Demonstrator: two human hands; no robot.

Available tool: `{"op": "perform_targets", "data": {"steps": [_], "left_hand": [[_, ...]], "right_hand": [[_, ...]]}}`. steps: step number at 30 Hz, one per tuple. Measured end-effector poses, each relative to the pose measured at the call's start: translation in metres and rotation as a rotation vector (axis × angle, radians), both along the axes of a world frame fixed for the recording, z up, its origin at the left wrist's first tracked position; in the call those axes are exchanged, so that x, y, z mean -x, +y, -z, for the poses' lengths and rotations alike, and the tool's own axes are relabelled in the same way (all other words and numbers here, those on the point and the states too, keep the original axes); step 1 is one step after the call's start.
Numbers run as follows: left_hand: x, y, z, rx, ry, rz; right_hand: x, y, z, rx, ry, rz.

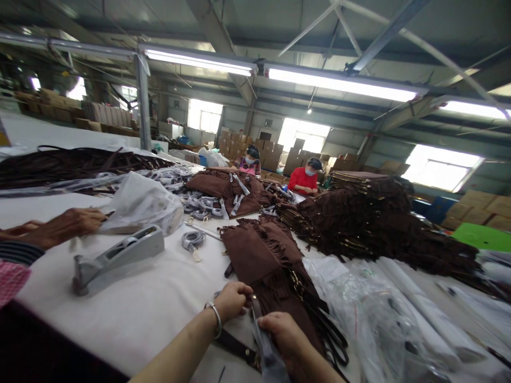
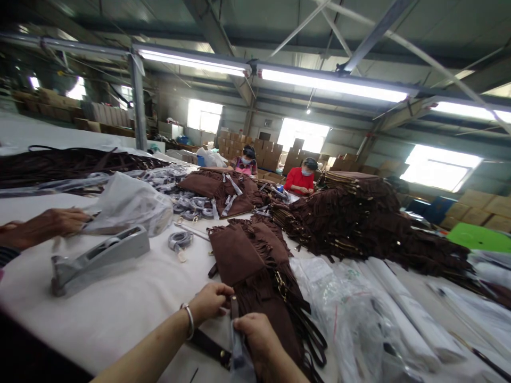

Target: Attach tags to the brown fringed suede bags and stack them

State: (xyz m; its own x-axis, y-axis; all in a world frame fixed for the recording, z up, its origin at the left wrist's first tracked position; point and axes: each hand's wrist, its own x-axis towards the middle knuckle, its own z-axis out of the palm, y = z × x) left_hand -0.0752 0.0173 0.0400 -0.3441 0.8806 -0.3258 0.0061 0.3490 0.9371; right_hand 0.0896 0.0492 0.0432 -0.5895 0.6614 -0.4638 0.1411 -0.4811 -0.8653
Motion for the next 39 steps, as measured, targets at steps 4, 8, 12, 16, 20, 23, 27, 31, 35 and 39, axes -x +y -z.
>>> {"op": "perform_targets", "data": {"steps": [4,8,12,16,20,23,27,31,35,39], "left_hand": [[0.000,-0.012,-0.007,-0.059,0.007,0.039],[-0.001,-0.020,-0.010,-0.126,0.093,0.051],[0.000,-0.028,-0.013,-0.172,0.147,0.065],[0.001,-0.033,-0.013,-0.180,0.127,0.056],[0.003,-0.033,-0.005,-0.120,0.040,-0.028],[0.003,-0.032,0.001,-0.101,-0.009,-0.076],[-0.001,-0.030,0.002,-0.083,-0.056,-0.091],[-0.005,-0.028,0.000,-0.072,-0.077,-0.099],[-0.005,-0.028,0.000,-0.075,-0.059,-0.109],[-0.004,-0.030,0.001,-0.093,0.001,-0.105]], "right_hand": [[0.006,0.000,0.001,0.025,0.078,0.073],[0.016,0.003,-0.002,0.111,0.095,0.118],[0.026,0.008,-0.001,0.132,0.077,0.133],[0.034,0.014,-0.002,0.100,0.072,0.137],[0.029,0.010,-0.012,0.149,0.034,0.103],[0.014,-0.002,-0.016,0.198,0.012,0.040],[-0.004,-0.018,-0.007,0.015,-0.094,-0.085],[-0.006,-0.021,0.004,-0.199,-0.262,-0.132],[0.003,-0.017,0.003,-0.203,-0.275,-0.027],[0.012,-0.014,0.000,-0.221,-0.248,0.051]]}}
